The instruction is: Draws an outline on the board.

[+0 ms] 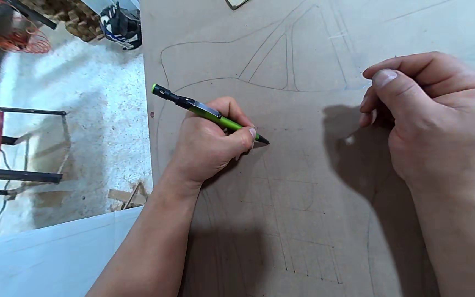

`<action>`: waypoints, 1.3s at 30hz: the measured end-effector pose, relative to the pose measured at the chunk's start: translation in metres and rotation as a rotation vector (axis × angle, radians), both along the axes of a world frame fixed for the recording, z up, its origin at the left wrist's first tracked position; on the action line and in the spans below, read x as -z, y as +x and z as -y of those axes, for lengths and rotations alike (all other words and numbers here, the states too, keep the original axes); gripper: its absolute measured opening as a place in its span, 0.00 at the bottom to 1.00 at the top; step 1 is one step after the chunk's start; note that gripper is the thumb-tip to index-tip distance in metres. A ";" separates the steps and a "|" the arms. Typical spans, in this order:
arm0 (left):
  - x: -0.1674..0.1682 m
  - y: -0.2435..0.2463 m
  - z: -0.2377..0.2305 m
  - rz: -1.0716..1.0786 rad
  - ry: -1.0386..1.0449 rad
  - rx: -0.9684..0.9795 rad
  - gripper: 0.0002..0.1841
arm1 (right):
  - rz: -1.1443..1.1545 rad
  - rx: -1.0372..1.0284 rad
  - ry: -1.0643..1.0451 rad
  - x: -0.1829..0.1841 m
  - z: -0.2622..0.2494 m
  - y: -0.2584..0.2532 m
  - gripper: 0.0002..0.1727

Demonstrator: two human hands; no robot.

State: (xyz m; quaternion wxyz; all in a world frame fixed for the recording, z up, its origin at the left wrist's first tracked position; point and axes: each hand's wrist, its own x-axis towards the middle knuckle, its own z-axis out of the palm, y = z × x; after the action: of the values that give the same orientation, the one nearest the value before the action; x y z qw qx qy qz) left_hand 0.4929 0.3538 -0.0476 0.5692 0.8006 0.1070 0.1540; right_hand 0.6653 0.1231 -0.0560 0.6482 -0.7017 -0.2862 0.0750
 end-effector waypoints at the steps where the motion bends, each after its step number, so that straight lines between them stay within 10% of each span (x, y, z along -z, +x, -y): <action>1: 0.000 0.000 0.000 -0.002 0.003 0.004 0.03 | -0.002 0.002 -0.004 0.000 0.000 0.000 0.08; 39: -0.001 -0.001 -0.004 -0.042 0.009 0.061 0.04 | -0.002 0.003 -0.015 0.001 0.000 0.000 0.08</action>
State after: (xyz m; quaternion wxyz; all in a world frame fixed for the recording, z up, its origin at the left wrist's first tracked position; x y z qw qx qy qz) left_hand 0.4923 0.3575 -0.0464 0.5676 0.8090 0.0939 0.1202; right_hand 0.6653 0.1234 -0.0569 0.6435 -0.7067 -0.2838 0.0770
